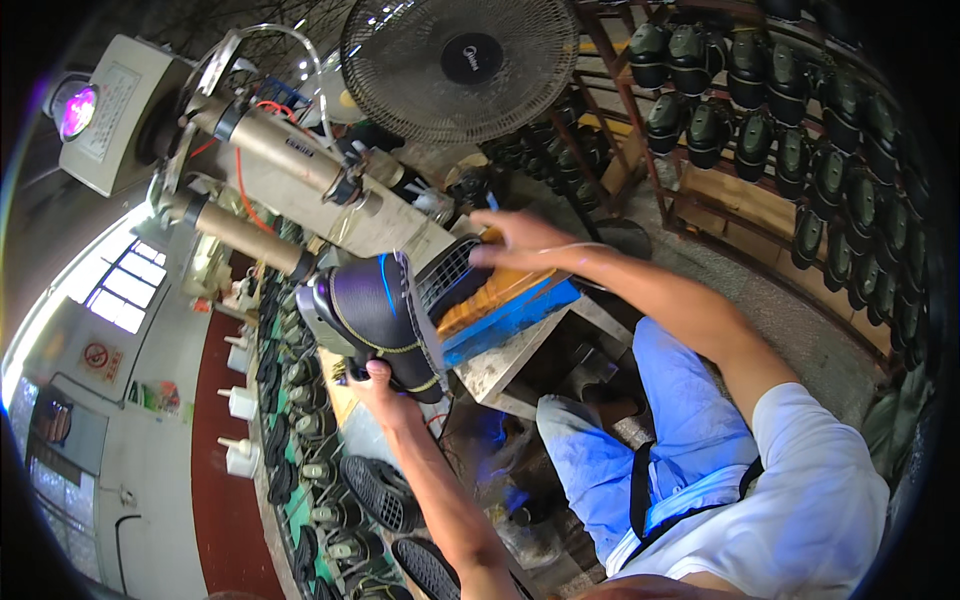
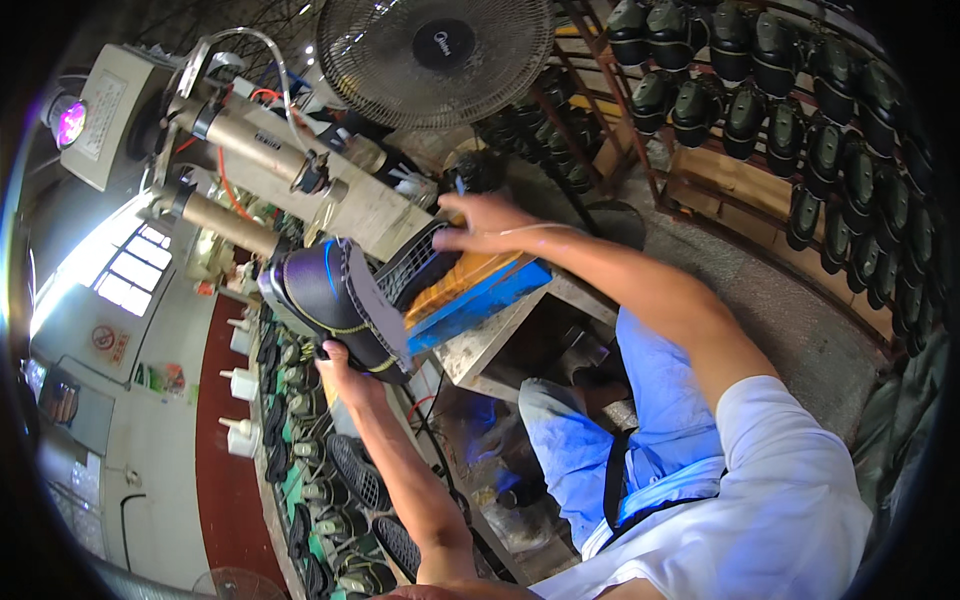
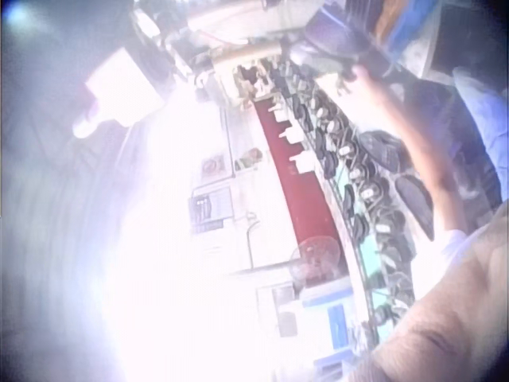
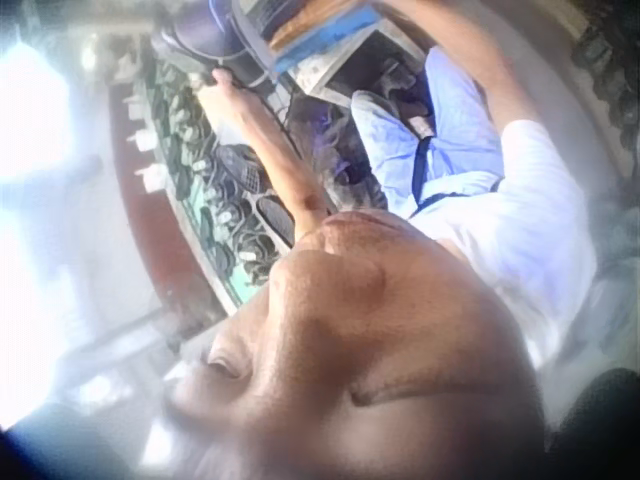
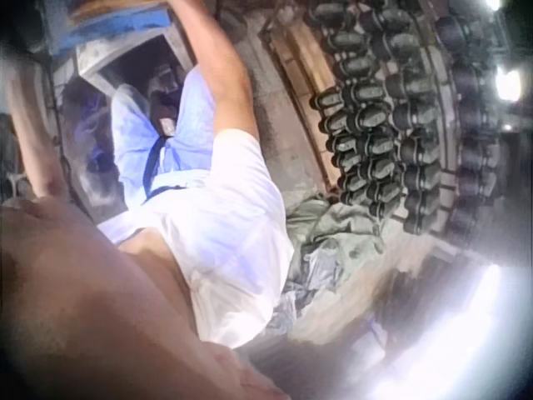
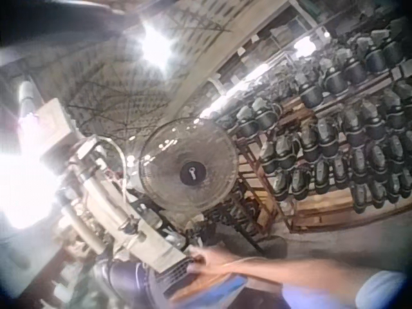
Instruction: The person applies adhesive to the seams of several shoes using a precision applicator tool, handling each shoe one at a time and placing them back onto a storage rack.
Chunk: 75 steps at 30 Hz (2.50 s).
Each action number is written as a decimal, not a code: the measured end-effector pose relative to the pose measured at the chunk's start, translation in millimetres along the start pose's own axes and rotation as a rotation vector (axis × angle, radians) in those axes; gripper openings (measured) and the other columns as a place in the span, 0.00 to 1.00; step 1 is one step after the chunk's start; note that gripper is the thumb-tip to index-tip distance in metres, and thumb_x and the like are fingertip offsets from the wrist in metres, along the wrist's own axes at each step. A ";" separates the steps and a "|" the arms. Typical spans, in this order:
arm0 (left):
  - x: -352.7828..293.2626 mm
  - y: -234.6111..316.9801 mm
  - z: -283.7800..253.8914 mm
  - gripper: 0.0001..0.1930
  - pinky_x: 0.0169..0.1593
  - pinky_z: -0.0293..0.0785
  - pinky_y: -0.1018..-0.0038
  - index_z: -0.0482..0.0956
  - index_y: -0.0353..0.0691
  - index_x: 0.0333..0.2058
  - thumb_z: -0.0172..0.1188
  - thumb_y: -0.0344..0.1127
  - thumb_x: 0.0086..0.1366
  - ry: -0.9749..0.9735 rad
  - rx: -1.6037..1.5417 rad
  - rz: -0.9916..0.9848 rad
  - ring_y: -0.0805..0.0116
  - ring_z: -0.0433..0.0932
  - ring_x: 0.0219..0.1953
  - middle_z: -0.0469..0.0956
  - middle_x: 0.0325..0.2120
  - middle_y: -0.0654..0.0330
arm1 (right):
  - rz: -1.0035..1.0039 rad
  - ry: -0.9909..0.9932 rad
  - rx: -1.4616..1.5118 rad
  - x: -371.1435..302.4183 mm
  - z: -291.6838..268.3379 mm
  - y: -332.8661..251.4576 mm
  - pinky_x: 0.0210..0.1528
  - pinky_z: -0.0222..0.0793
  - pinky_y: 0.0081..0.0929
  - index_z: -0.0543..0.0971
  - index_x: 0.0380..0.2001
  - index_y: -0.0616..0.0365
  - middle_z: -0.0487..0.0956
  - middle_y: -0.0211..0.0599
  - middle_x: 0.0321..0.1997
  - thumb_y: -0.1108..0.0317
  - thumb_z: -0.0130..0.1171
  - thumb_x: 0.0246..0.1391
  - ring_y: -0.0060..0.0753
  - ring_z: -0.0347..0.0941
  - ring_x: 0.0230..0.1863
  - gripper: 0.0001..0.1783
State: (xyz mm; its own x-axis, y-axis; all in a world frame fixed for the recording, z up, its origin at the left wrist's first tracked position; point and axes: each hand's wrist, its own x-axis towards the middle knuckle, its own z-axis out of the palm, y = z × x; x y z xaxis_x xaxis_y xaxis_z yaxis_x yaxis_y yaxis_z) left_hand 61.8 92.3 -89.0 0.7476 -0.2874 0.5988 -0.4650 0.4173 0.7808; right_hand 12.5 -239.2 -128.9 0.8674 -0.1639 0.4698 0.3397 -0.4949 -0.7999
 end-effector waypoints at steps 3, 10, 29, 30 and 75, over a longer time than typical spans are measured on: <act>-36.8 -15.3 -19.4 0.44 0.62 0.79 0.57 0.68 0.34 0.66 0.70 0.63 0.64 0.024 -0.152 -0.167 0.58 0.80 0.58 0.79 0.59 0.53 | -0.146 0.075 0.303 -18.8 -30.7 -46.7 0.77 0.61 0.39 0.72 0.69 0.66 0.75 0.51 0.71 0.48 0.59 0.72 0.43 0.68 0.75 0.35; -39.5 -41.0 36.7 0.55 0.63 0.77 0.54 0.55 0.31 0.71 0.82 0.44 0.55 -0.182 -0.033 -0.275 0.50 0.77 0.59 0.73 0.62 0.48 | -0.298 -0.210 0.244 -86.6 -112.0 -164.5 0.73 0.68 0.50 0.68 0.72 0.65 0.69 0.54 0.75 0.42 0.74 0.57 0.54 0.69 0.73 0.51; 118.0 29.1 404.9 0.22 0.69 0.68 0.61 0.82 0.37 0.59 0.70 0.34 0.68 -0.579 0.371 0.789 0.56 0.77 0.64 0.82 0.59 0.51 | -0.424 1.222 -1.273 -55.2 -365.7 -123.7 0.62 0.78 0.58 0.84 0.49 0.52 0.77 0.52 0.68 0.76 0.62 0.54 0.66 0.72 0.69 0.18; 114.9 11.9 399.7 0.19 0.69 0.69 0.60 0.84 0.37 0.55 0.70 0.32 0.67 -0.617 0.360 0.826 0.53 0.77 0.63 0.82 0.57 0.50 | -0.283 1.230 -1.307 -42.8 -407.8 -111.4 0.62 0.78 0.60 0.84 0.49 0.54 0.77 0.57 0.66 0.76 0.61 0.54 0.67 0.70 0.70 0.18; -2.3 -13.0 189.4 0.51 0.74 0.62 0.51 0.52 0.27 0.75 0.59 0.63 0.73 -0.794 0.616 0.574 0.39 0.63 0.72 0.57 0.73 0.37 | -0.669 0.332 -0.222 -191.3 -165.3 -192.0 0.67 0.72 0.52 0.75 0.48 0.60 0.75 0.64 0.66 0.67 0.62 0.51 0.66 0.75 0.66 0.20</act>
State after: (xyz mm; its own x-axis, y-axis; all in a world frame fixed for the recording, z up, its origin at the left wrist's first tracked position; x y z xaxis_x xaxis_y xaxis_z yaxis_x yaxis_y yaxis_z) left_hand -23.7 -75.7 -66.7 -0.0551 -0.7435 0.6664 -0.9552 0.2336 0.1817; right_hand -278.7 -253.9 -3.5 0.3377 0.0007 0.9413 0.6412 -0.7323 -0.2295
